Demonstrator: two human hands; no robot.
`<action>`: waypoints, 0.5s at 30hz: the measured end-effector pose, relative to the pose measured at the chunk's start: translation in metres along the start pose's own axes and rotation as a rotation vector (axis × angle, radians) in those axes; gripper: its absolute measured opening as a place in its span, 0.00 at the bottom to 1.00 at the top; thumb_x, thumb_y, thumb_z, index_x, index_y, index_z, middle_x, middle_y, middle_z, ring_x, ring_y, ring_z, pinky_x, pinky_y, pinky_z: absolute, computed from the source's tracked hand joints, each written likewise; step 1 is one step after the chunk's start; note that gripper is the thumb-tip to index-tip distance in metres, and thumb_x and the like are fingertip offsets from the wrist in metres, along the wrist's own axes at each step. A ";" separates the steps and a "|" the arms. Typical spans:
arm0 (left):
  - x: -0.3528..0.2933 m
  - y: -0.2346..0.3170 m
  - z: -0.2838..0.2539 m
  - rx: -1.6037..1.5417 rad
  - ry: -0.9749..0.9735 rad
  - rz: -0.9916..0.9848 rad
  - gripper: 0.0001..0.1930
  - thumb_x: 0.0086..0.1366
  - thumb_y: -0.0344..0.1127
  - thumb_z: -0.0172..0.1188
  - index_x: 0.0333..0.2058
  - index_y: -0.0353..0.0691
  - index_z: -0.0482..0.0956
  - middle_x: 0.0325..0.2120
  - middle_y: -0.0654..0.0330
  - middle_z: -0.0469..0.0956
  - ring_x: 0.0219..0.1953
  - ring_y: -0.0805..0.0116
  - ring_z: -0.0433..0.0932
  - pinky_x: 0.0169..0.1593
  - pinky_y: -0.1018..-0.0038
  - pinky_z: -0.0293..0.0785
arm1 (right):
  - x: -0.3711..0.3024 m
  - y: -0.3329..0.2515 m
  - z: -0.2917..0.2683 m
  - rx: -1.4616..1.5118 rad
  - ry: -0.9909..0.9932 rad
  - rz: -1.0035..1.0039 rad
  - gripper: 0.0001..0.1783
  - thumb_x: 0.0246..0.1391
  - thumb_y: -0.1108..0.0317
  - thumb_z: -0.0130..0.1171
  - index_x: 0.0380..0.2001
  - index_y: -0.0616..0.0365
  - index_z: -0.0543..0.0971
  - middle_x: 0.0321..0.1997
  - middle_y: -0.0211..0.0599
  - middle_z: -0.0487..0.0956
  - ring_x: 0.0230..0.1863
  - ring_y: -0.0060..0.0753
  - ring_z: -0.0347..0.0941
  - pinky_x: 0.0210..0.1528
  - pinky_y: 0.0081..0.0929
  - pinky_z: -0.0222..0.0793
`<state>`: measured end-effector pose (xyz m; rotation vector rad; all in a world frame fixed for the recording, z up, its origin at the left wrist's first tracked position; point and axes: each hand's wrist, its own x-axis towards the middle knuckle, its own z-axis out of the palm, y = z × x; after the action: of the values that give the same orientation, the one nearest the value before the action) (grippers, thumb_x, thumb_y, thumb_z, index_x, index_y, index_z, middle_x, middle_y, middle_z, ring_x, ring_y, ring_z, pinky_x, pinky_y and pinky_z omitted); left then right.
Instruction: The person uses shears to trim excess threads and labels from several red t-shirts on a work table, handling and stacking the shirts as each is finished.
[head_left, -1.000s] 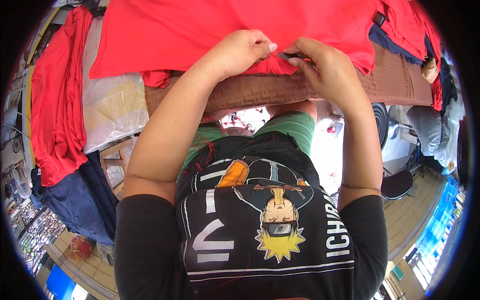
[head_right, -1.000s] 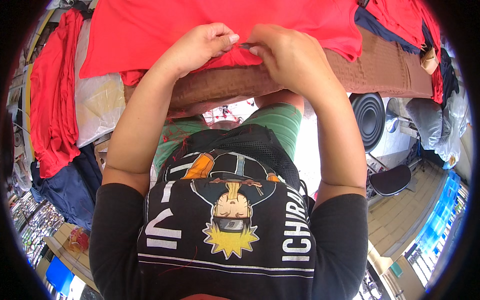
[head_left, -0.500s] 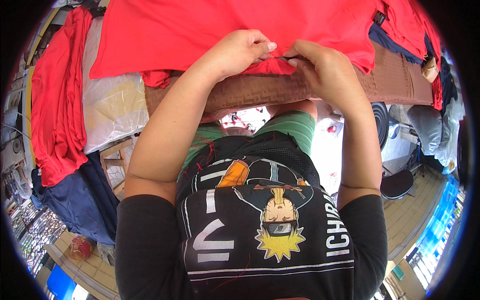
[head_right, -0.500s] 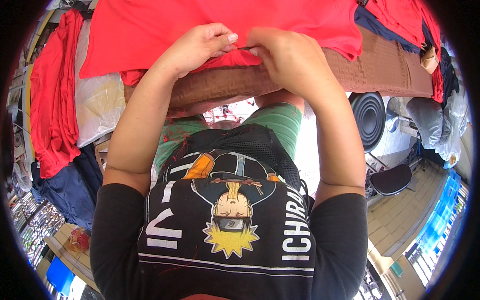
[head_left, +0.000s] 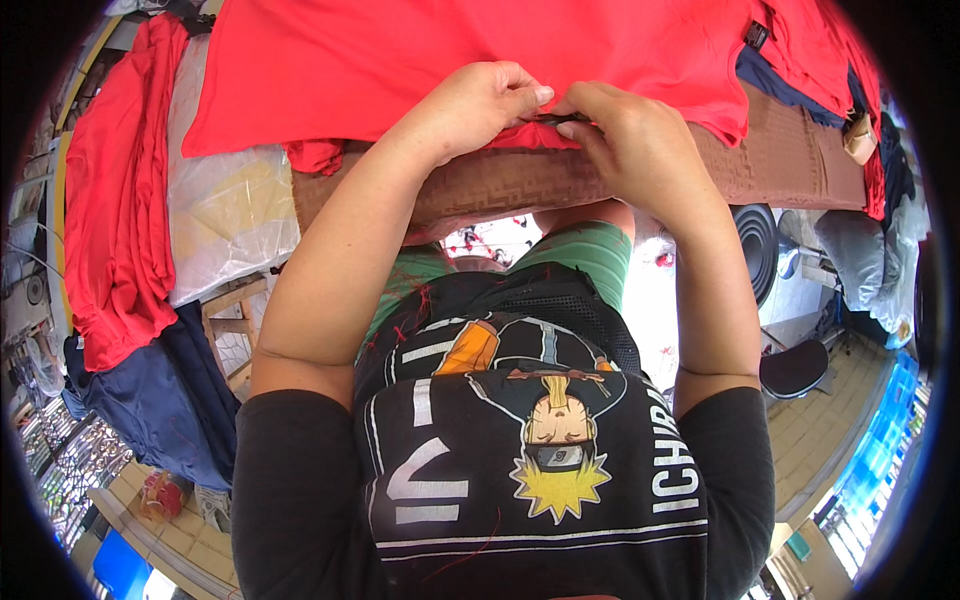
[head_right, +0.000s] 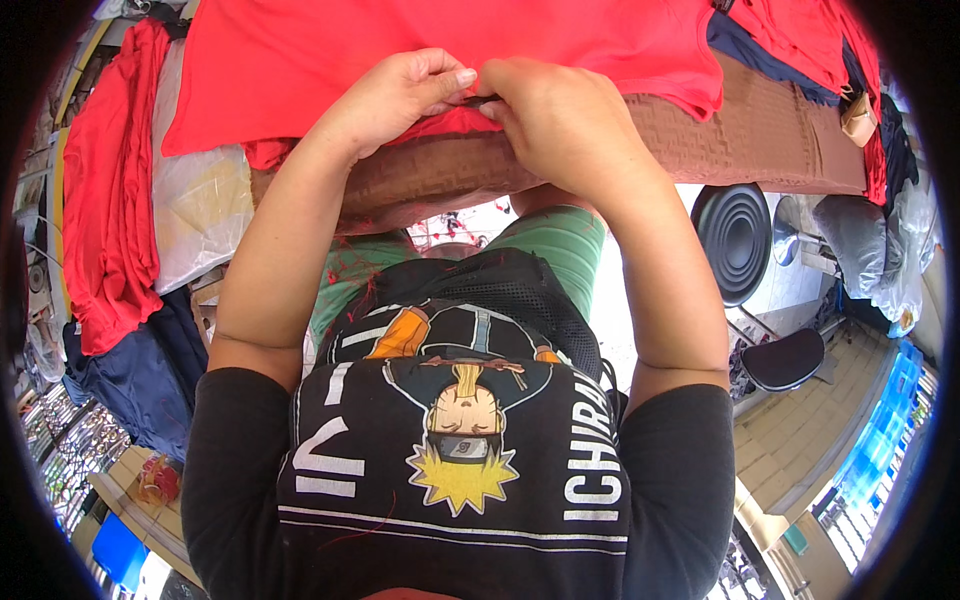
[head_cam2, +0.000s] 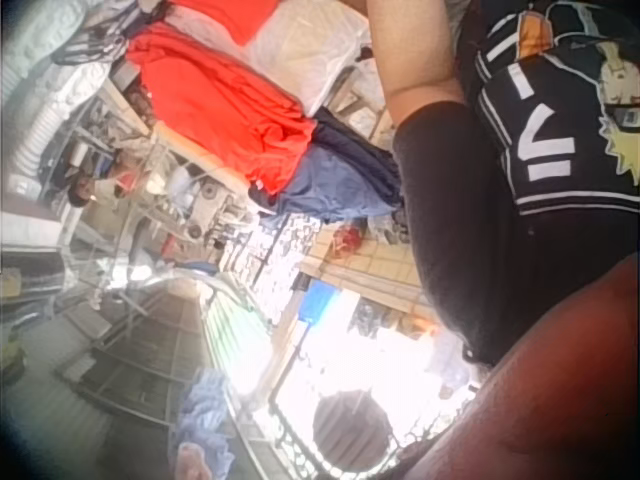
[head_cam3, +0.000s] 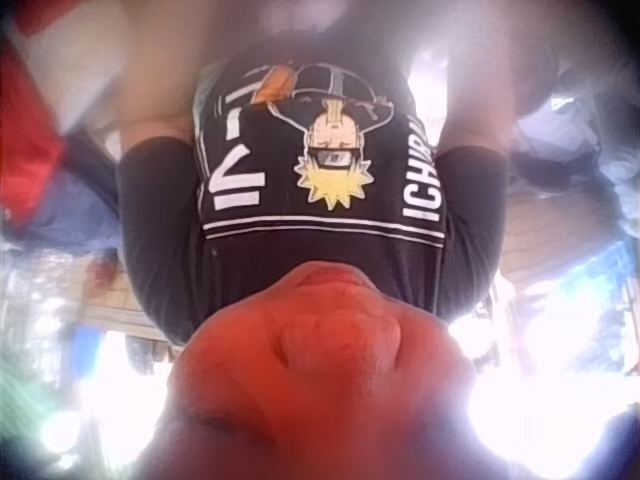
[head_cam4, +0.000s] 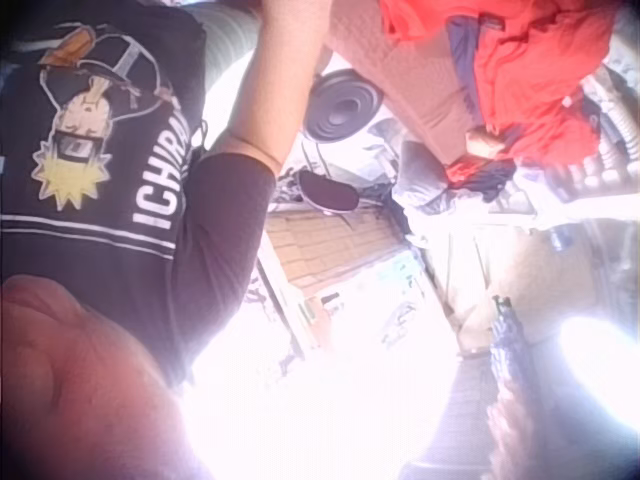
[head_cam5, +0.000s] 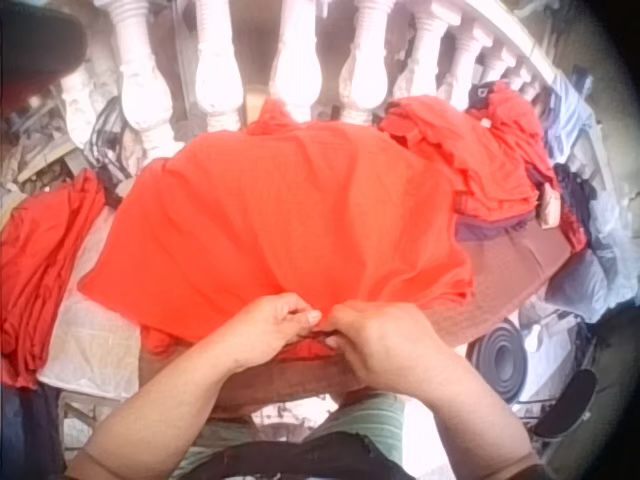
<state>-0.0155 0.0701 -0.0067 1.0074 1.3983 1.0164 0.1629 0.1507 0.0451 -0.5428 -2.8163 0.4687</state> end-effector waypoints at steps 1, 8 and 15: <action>-0.002 0.002 0.001 -0.006 0.010 -0.009 0.15 0.70 0.44 0.54 0.42 0.36 0.77 0.38 0.61 0.79 0.42 0.74 0.75 0.49 0.77 0.71 | 0.000 -0.001 0.001 0.009 0.011 -0.015 0.07 0.52 0.65 0.57 0.33 0.54 0.78 0.27 0.46 0.79 0.32 0.53 0.76 0.33 0.47 0.70; -0.080 0.064 -0.033 0.548 -0.278 0.542 0.13 0.65 0.37 0.55 0.26 0.36 0.80 0.37 0.58 0.80 0.42 0.66 0.75 0.49 0.71 0.68 | -0.014 0.001 -0.029 0.046 -0.022 0.041 0.09 0.53 0.66 0.58 0.36 0.57 0.78 0.29 0.45 0.80 0.34 0.51 0.77 0.34 0.42 0.71; -0.100 0.071 -0.030 0.467 -0.103 0.299 0.06 0.62 0.32 0.59 0.32 0.35 0.80 0.37 0.57 0.80 0.41 0.65 0.77 0.46 0.72 0.71 | -0.020 0.008 -0.034 0.266 0.070 0.029 0.09 0.54 0.69 0.58 0.39 0.59 0.78 0.35 0.46 0.79 0.37 0.52 0.76 0.39 0.39 0.70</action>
<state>-0.0374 -0.0075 0.0898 1.6282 1.4592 0.8487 0.1936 0.1583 0.0704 -0.5325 -2.6261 0.7986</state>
